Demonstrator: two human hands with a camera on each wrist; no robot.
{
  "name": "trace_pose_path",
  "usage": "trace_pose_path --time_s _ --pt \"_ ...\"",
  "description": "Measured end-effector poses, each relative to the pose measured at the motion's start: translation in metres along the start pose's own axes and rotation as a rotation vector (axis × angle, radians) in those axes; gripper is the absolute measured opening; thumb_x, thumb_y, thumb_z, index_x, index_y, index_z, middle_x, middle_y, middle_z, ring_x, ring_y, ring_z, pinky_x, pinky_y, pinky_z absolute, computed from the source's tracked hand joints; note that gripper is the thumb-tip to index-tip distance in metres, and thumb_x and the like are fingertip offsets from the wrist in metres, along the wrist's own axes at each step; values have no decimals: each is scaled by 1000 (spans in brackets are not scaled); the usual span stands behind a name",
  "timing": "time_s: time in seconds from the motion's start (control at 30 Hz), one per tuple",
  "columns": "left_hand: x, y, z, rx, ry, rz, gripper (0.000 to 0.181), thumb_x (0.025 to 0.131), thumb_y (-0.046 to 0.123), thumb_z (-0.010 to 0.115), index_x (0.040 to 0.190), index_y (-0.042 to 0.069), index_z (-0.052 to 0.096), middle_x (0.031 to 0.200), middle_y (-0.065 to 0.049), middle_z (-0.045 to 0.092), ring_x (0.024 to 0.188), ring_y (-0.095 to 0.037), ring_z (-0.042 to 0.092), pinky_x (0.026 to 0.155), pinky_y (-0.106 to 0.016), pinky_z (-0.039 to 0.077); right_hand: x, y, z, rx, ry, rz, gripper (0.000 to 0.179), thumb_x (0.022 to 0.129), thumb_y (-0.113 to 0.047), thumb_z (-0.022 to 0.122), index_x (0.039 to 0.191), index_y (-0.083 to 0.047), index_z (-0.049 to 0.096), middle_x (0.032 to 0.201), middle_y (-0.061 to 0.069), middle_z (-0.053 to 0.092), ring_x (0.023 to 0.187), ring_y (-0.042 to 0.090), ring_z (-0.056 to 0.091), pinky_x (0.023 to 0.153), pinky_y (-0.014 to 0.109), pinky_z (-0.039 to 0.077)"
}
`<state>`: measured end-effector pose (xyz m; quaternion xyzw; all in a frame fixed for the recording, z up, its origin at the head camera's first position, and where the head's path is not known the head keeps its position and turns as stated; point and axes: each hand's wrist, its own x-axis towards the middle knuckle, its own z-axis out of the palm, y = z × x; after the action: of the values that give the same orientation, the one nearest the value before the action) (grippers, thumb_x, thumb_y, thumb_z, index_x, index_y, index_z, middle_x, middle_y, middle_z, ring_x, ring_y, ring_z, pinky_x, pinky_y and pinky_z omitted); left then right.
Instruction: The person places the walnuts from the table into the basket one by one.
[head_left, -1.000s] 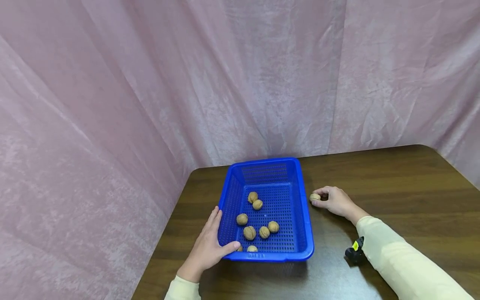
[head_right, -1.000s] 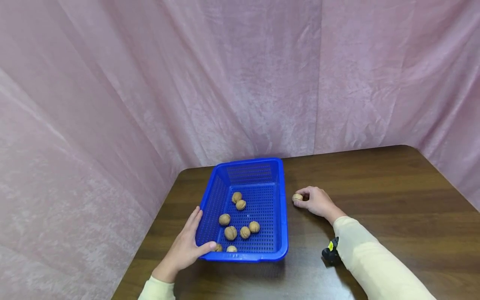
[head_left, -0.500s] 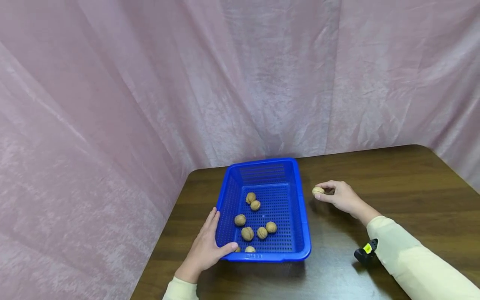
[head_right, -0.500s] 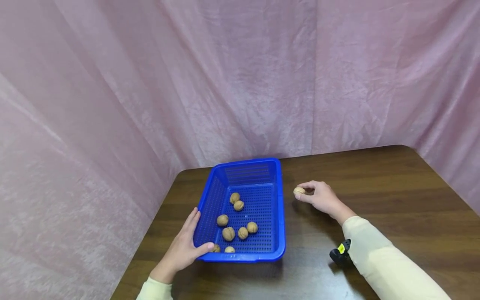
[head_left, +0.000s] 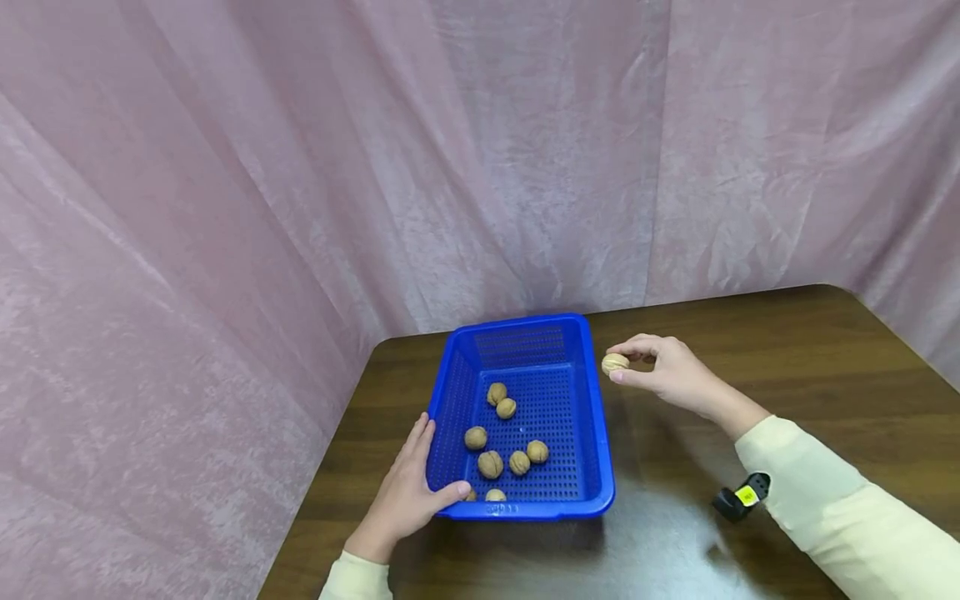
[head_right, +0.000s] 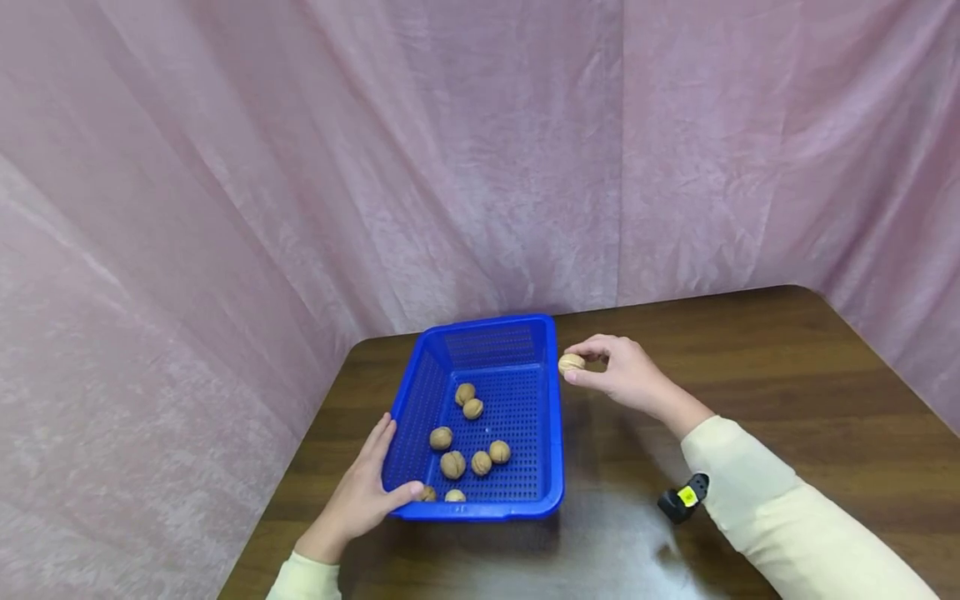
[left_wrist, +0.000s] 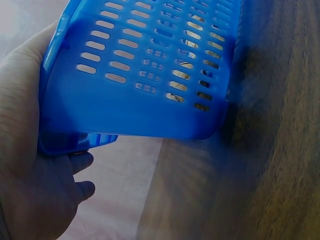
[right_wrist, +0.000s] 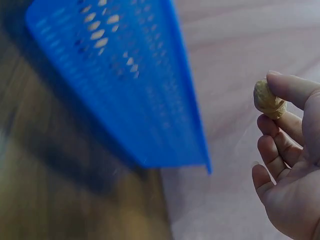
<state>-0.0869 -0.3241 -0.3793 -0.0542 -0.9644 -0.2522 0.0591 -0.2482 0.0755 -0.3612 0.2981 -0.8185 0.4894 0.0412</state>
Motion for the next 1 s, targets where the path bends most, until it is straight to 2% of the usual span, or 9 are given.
trace_pose_path --time_s 0.23,0.43,0.73,0.9,1.0 --pt "1 0 -2 -1 -7 -7 108 77 59 72 153 4 18 161 -5 7 145 -31 15 108 -58 25 22 -46 6 31 -101 -80 33 83 -27 77 111 -12 71 103 -4 68 97 16 57 85 41 45" --pt "2 2 -1 4 9 1 111 75 64 70 153 4 20 161 -6 9 144 -31 17 108 -58 27 45 -70 14 -3 -159 -134 32 84 -32 75 112 -15 72 105 -6 67 97 14 58 82 41 46" --pt "1 3 0 9 12 0 112 74 69 68 153 4 21 161 -4 9 144 -31 17 107 -59 27 75 -92 48 41 -279 -88 34 85 -38 73 114 -19 71 106 -8 65 103 16 57 90 38 46" --pt "-1 3 0 4 1 -21 112 74 69 67 153 6 20 161 -1 7 145 -32 14 107 -62 25 85 -95 75 47 -336 -33 36 85 -40 72 116 -21 70 108 -10 64 108 21 56 91 38 46" --pt "-2 4 -1 11 -4 -12 112 75 70 65 153 5 19 161 -3 6 145 -34 13 108 -62 20 90 -94 91 53 -360 5 39 85 -41 72 118 -20 69 111 -10 63 112 21 56 93 39 47"
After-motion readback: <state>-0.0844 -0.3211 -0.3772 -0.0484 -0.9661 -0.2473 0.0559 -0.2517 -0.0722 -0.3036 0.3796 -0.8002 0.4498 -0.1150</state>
